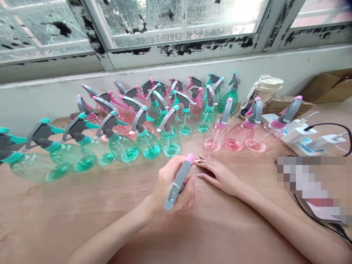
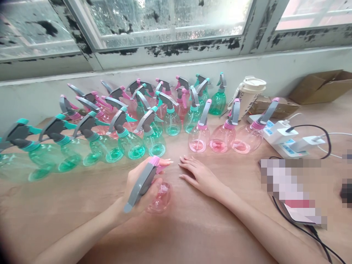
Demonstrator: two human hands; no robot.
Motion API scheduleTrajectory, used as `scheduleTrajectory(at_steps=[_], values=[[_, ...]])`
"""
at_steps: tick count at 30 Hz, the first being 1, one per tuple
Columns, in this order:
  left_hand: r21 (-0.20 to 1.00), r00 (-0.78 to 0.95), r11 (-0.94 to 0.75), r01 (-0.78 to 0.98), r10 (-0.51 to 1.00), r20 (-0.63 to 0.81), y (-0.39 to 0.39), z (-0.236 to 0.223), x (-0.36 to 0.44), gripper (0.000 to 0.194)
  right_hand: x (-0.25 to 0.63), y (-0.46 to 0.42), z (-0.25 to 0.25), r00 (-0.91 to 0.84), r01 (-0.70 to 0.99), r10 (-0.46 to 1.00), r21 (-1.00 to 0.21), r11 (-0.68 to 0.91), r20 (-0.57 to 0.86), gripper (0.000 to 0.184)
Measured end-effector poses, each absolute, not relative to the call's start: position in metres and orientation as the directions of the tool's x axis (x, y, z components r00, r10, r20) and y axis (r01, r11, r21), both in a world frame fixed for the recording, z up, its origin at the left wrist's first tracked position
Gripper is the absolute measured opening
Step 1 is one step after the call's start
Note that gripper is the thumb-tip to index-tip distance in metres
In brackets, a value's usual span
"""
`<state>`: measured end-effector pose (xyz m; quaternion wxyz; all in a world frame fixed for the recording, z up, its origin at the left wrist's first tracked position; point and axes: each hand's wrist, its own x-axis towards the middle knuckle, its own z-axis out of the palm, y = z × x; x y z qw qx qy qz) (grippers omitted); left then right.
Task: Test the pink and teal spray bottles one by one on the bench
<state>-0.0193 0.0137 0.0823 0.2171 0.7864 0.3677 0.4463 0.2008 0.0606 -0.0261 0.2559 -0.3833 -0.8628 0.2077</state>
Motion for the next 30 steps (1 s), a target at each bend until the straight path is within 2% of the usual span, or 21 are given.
scheduleTrajectory(at_steps=[3,6,10,13,17,30], values=[[0.628,0.346,-0.678,0.382,0.735,0.583,0.016,0.083,-0.02,0.022,0.201,0.06,-0.025,-0.576,0.552,0.766,-0.556,0.622,0.285,0.039],[0.624,0.361,-0.667,0.407,0.745,0.561,0.017,0.083,-0.021,0.011,0.201,0.06,-0.025,-0.575,0.551,0.766,-0.556,0.622,0.287,0.04],[0.642,0.38,-0.651,0.406,0.759,0.529,0.017,0.085,-0.021,0.014,0.201,0.06,-0.025,-0.568,0.544,0.766,-0.562,0.623,0.299,0.04],[0.648,0.377,-0.65,0.397,0.759,0.53,0.017,0.085,-0.021,0.009,0.201,0.06,-0.025,-0.57,0.543,0.764,-0.56,0.626,0.301,0.039],[0.679,0.349,-0.642,0.356,0.765,0.541,0.018,0.08,-0.022,0.027,0.201,0.06,-0.026,-0.579,0.562,0.766,-0.545,0.622,0.278,0.04],[0.692,0.342,-0.625,0.362,0.779,0.525,0.014,0.078,-0.021,0.031,0.201,0.06,-0.026,-0.57,0.54,0.764,-0.563,0.626,0.303,0.039]])
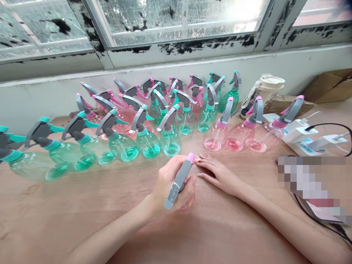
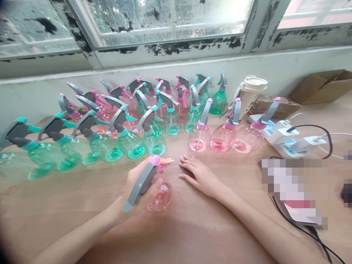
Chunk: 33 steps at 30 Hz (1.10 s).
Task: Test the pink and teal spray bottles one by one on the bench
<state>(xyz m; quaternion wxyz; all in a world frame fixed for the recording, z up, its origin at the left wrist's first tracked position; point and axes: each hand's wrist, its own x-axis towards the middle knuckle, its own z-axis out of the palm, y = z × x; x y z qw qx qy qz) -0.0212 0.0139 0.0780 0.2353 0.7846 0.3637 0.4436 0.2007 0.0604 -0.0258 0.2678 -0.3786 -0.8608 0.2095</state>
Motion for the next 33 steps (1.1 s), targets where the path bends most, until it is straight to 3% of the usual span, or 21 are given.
scheduleTrajectory(at_steps=[19,26,33], values=[[0.68,0.345,-0.641,0.357,0.767,0.541,0.017,0.073,-0.021,0.035,0.201,0.06,-0.024,-0.566,0.545,0.77,-0.566,0.618,0.295,0.04],[0.617,0.358,-0.673,0.407,0.739,0.571,0.018,0.083,-0.02,0.008,0.202,0.06,-0.025,-0.573,0.554,0.767,-0.553,0.622,0.288,0.04],[0.625,0.38,-0.683,0.378,0.73,0.568,0.021,0.081,-0.021,0.01,0.202,0.06,-0.025,-0.577,0.553,0.766,-0.555,0.621,0.283,0.041]])
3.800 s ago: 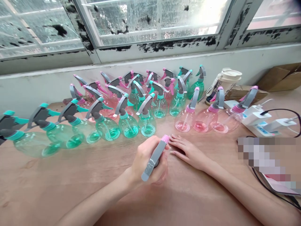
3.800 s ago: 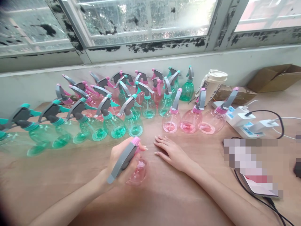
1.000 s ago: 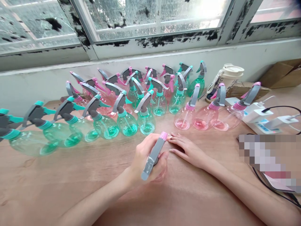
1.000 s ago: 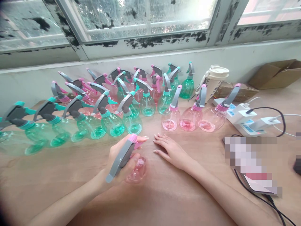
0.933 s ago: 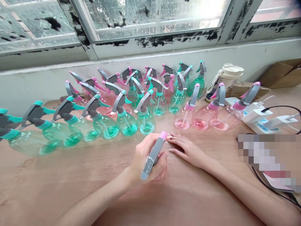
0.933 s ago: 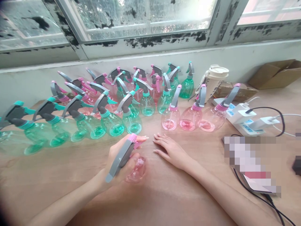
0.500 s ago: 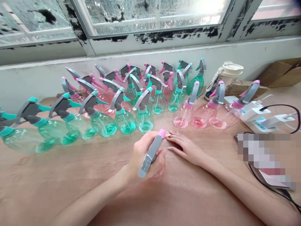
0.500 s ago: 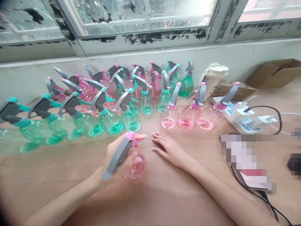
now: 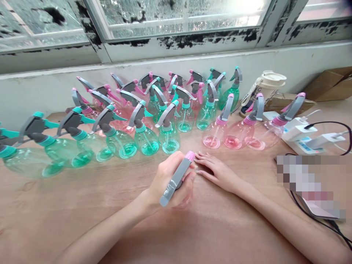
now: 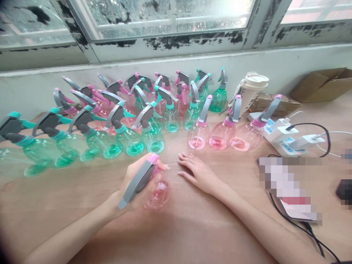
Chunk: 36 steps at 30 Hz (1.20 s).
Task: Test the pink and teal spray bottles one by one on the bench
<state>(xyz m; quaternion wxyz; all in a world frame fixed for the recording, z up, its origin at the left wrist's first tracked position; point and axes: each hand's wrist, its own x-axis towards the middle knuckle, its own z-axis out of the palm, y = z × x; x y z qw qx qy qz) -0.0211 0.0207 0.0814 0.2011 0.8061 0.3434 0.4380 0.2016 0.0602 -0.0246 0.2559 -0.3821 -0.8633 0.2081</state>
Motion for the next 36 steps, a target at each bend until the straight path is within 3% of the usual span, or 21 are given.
scheduleTrajectory(at_steps=[3,8,36], values=[[0.669,0.358,-0.656,0.35,0.753,0.552,0.0214,0.0759,-0.022,0.026,0.2014,0.0602,-0.0234,-0.579,0.554,0.767,-0.556,0.62,0.278,0.042],[0.648,0.356,-0.671,0.361,0.741,0.569,0.0191,0.0723,-0.0219,0.032,0.2011,0.0599,-0.0234,-0.572,0.557,0.77,-0.556,0.617,0.281,0.041],[0.654,0.387,-0.672,0.348,0.738,0.552,0.0189,0.0726,-0.0218,0.037,0.2014,0.0602,-0.0253,-0.584,0.56,0.758,-0.532,0.635,0.29,0.041]])
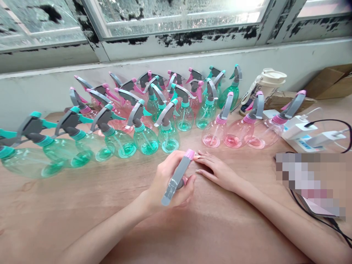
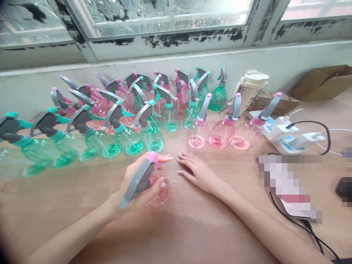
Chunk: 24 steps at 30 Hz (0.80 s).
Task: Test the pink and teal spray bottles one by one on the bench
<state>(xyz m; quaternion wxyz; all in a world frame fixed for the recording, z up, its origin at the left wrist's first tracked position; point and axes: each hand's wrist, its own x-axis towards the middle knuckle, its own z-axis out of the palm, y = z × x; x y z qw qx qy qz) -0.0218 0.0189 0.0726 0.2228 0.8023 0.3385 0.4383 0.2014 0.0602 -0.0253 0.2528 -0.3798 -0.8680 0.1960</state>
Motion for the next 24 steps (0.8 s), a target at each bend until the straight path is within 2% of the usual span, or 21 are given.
scheduleTrajectory(at_steps=[9,12,19,24], values=[[0.586,0.359,-0.695,0.416,0.718,0.597,0.022,0.084,-0.019,0.007,0.202,0.06,-0.026,-0.58,0.552,0.758,-0.539,0.636,0.299,0.039],[0.585,0.365,-0.686,0.433,0.726,0.583,0.021,0.085,-0.019,0.005,0.201,0.06,-0.026,-0.571,0.549,0.763,-0.551,0.629,0.302,0.039],[0.669,0.338,-0.652,0.357,0.758,0.558,0.018,0.075,-0.022,0.045,0.201,0.061,-0.026,-0.566,0.537,0.764,-0.566,0.626,0.309,0.04],[0.715,0.27,-0.648,0.263,0.761,0.59,0.018,0.066,-0.023,0.058,0.199,0.06,-0.023,-0.565,0.537,0.76,-0.556,0.635,0.323,0.038]])
